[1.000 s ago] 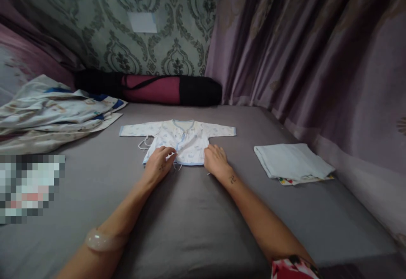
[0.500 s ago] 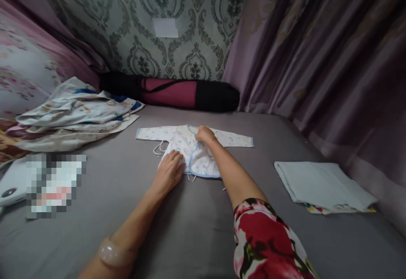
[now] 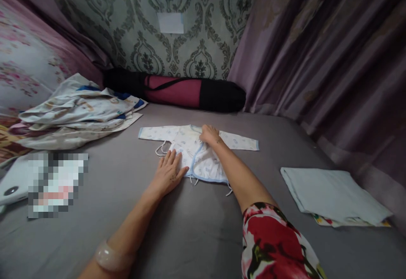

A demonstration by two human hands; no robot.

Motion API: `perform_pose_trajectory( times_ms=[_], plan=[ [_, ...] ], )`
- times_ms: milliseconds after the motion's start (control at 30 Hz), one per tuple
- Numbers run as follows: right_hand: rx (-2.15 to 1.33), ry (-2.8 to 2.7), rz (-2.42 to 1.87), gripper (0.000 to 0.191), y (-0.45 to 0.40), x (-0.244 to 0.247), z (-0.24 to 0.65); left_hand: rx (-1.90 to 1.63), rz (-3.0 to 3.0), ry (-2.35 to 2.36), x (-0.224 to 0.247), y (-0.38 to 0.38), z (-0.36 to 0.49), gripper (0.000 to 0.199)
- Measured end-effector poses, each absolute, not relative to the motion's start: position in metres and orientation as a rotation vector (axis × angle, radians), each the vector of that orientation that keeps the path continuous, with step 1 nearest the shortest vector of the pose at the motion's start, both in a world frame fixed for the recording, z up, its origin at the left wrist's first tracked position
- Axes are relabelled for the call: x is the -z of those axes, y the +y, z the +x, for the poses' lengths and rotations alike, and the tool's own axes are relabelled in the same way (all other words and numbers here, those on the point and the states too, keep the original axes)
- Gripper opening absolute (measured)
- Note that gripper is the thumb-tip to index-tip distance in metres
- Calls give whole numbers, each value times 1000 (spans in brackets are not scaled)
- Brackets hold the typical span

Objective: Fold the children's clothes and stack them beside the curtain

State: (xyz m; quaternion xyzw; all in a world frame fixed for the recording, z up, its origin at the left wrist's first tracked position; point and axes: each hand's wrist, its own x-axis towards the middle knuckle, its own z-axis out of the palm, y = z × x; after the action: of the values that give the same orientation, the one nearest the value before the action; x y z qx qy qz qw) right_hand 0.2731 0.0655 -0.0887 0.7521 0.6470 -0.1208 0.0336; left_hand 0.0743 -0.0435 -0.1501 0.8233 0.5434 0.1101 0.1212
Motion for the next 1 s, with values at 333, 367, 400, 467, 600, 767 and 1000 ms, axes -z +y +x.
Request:
perform_pose_trajectory(
  times_ms=[333,367,400,467,600,767,1000],
  plan=[
    [336,2277,2274,30,55,90,301,-438,2447,1543,142,-46,73,44],
    [368,2338,2227,30,56,92,306,-513,2464,1523,142,-46,74,38],
    [411,2394,2163,29,57,94,310,-581,2474,1501,141,-47,76,32],
    [463,2475,2039,28,57,100,316,-658,2478,1453,140,-48,79,26],
    [375,2517,1962,30,56,110,320,-648,2440,1381,141,-49,85,25],
    [430,2402,1991,25,58,109,319,-625,2340,1359,140,-48,90,19],
    [437,2456,2033,19,60,104,324,-575,2261,1371,135,-48,92,12]
  ],
)
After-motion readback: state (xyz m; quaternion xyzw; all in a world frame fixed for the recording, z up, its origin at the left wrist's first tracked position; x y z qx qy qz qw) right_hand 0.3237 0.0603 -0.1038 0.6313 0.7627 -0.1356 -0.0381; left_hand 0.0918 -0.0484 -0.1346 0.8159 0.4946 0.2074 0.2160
